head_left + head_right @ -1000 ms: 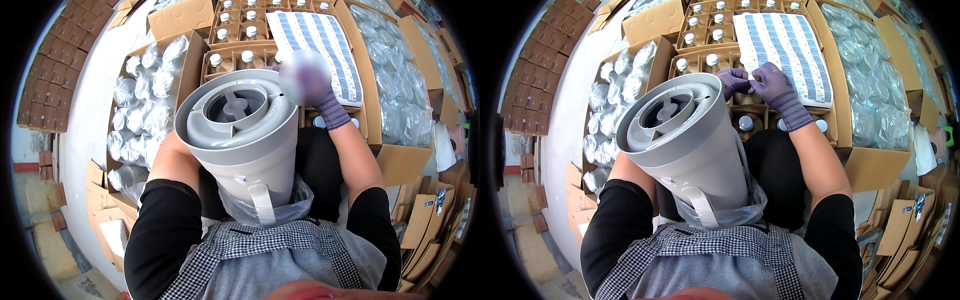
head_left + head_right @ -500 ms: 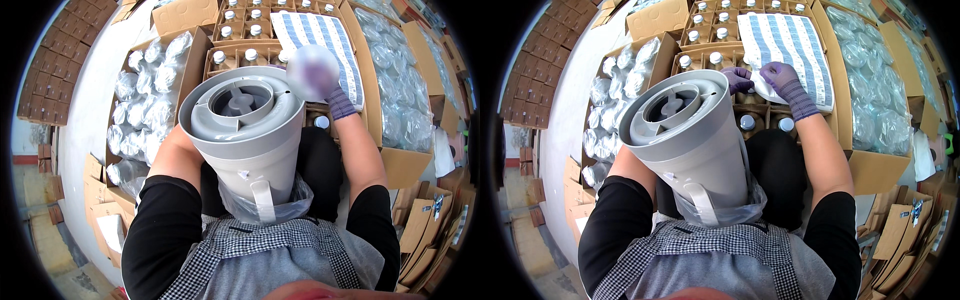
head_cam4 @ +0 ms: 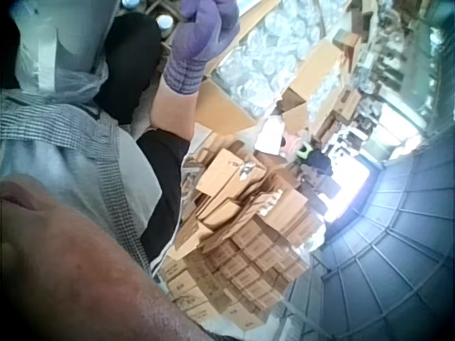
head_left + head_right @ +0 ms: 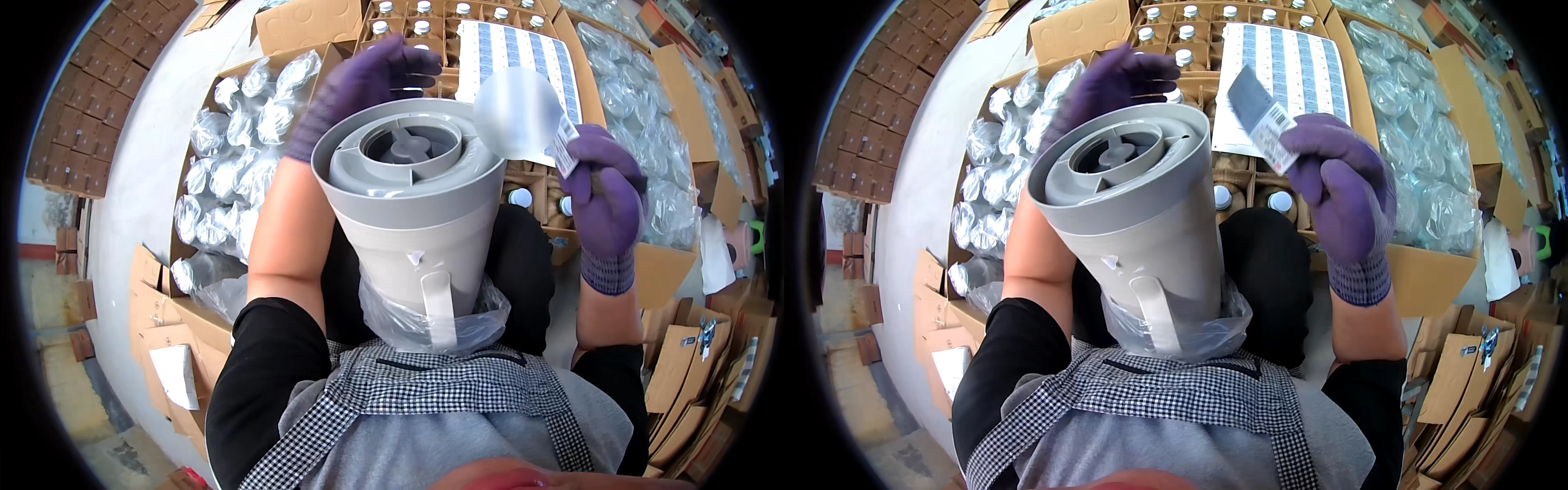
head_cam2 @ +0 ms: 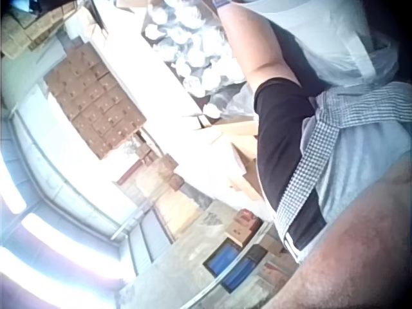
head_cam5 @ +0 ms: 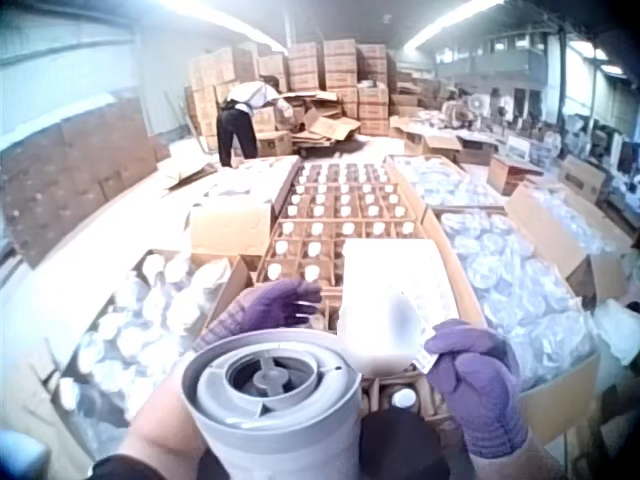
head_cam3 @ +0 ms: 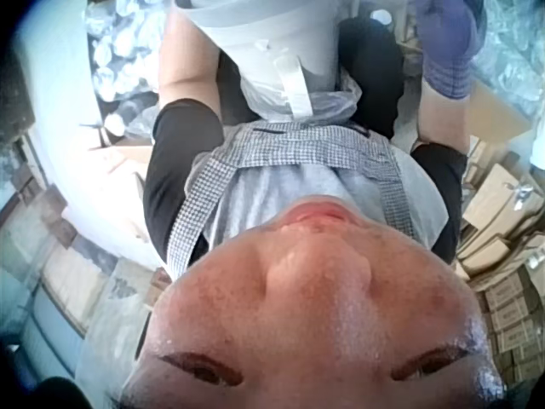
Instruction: The person removes a plastic housing from a box, inserts a metallic dome into it, attaches a top lid, and touches a label on the side of the assembled unit.
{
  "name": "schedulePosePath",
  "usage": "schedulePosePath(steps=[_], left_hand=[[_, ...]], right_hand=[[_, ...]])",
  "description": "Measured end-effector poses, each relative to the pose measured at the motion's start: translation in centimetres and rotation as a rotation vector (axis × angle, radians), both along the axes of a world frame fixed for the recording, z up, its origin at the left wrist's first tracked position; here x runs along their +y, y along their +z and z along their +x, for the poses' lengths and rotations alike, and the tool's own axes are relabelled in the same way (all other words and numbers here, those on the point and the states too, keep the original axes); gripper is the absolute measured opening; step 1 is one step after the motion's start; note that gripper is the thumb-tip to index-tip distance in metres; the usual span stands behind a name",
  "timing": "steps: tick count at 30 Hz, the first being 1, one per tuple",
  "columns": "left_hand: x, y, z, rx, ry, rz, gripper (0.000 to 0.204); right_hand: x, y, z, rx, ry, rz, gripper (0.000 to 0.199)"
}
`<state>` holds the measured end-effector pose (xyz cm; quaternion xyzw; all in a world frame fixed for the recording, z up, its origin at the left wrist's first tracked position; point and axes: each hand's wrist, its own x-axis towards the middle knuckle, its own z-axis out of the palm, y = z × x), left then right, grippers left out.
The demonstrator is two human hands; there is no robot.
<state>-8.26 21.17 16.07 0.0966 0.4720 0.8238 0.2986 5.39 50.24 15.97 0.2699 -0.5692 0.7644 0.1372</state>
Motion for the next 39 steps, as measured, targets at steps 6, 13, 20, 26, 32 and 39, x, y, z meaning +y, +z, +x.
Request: schedulePosePath(steps=[6,13,20,26,32,39], left_hand=[[-4.6,6.3,6.6,1.119,0.028,-0.188,0.073],[-4.4,6.6,15.1,1.203,0.274,-0.395,0.106],[-2.7,5.7,18.9,1.177,0.525,-0.337,0.064],[-0.7,7.6,20.8,1.169,0.611,-0.275,0.03],[-2.7,7.5,20.7,1.032,0.4,-0.483,0.015],[-2.1,6.3,19.3,1.117,0.432,-0.468,0.011]], right_hand=[[-5.6,5.5,4.6,0.127,-0.089,0.229,0.04],[-7.1,6.1,7.8,0.086,-0.046,0.532,0.063],[-7.8,6.1,8.7,0.118,-0.057,0.511,0.057],[-8.5,5.5,8.5,0.073,-0.07,0.425,0.057],[-9.6,5.2,8.5,0.148,-0.18,0.429,0.049],[-9.9,4.8,8.1,0.279,-0.404,0.556,0.051]])
